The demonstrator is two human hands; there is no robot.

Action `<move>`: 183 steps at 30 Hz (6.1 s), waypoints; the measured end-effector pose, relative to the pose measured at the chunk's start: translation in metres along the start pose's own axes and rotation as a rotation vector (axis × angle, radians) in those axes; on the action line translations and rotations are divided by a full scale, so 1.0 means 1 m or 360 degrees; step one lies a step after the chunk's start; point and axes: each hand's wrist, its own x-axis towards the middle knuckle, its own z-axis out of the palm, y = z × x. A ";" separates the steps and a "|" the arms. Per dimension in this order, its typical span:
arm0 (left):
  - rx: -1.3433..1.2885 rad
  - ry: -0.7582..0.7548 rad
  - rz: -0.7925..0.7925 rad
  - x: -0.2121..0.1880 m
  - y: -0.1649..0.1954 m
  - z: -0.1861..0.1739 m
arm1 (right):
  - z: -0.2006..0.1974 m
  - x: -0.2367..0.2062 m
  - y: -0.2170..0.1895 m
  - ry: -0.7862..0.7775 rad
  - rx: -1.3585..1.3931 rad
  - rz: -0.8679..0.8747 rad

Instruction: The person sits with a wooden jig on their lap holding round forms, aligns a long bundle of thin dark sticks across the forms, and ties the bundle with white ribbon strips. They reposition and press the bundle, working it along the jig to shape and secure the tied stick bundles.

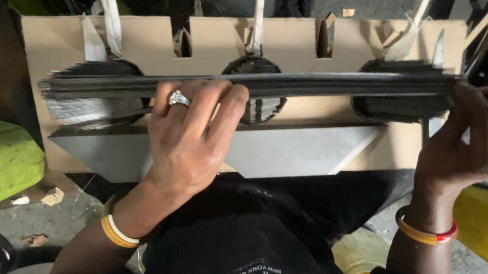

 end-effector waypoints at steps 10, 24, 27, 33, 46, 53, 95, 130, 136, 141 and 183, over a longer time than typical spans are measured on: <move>0.0017 0.0075 -0.0047 -0.001 -0.009 0.013 | 0.010 0.002 -0.006 0.0040 0.0053 -0.0084; -0.0046 0.0242 -0.0067 -0.040 -0.062 -0.019 | -0.004 0.033 -0.056 -0.0038 0.0168 -0.0314; -0.0129 0.0269 -0.0111 -0.047 -0.064 -0.021 | 0.001 0.031 -0.062 -0.0021 0.0260 -0.0171; 0.0159 0.0218 -0.0033 -0.054 -0.071 -0.021 | 0.010 0.030 -0.073 0.0000 0.0506 -0.0132; 0.0241 0.0233 -0.0028 -0.070 -0.085 -0.011 | 0.014 0.030 -0.085 -0.0038 0.0374 -0.0103; 0.0512 0.0257 0.0126 -0.071 -0.083 -0.011 | 0.025 0.030 -0.077 0.0113 0.0197 -0.0412; 0.0256 0.0044 0.0032 -0.135 -0.113 -0.073 | -0.002 0.017 -0.187 -0.0622 0.0217 -0.0587; 0.0315 0.0223 -0.0250 -0.083 -0.150 -0.106 | 0.027 0.056 -0.215 -0.0388 0.0162 -0.0642; 0.0400 0.0232 -0.0258 -0.090 -0.148 -0.107 | 0.033 0.054 -0.217 -0.0430 0.0186 -0.0616; 0.0357 0.0483 -0.0199 -0.093 -0.148 -0.089 | 0.031 0.054 -0.214 -0.0290 0.0277 -0.0577; 0.0377 0.0370 -0.0172 -0.094 -0.110 -0.048 | 0.032 0.047 -0.181 -0.0148 0.0311 -0.0186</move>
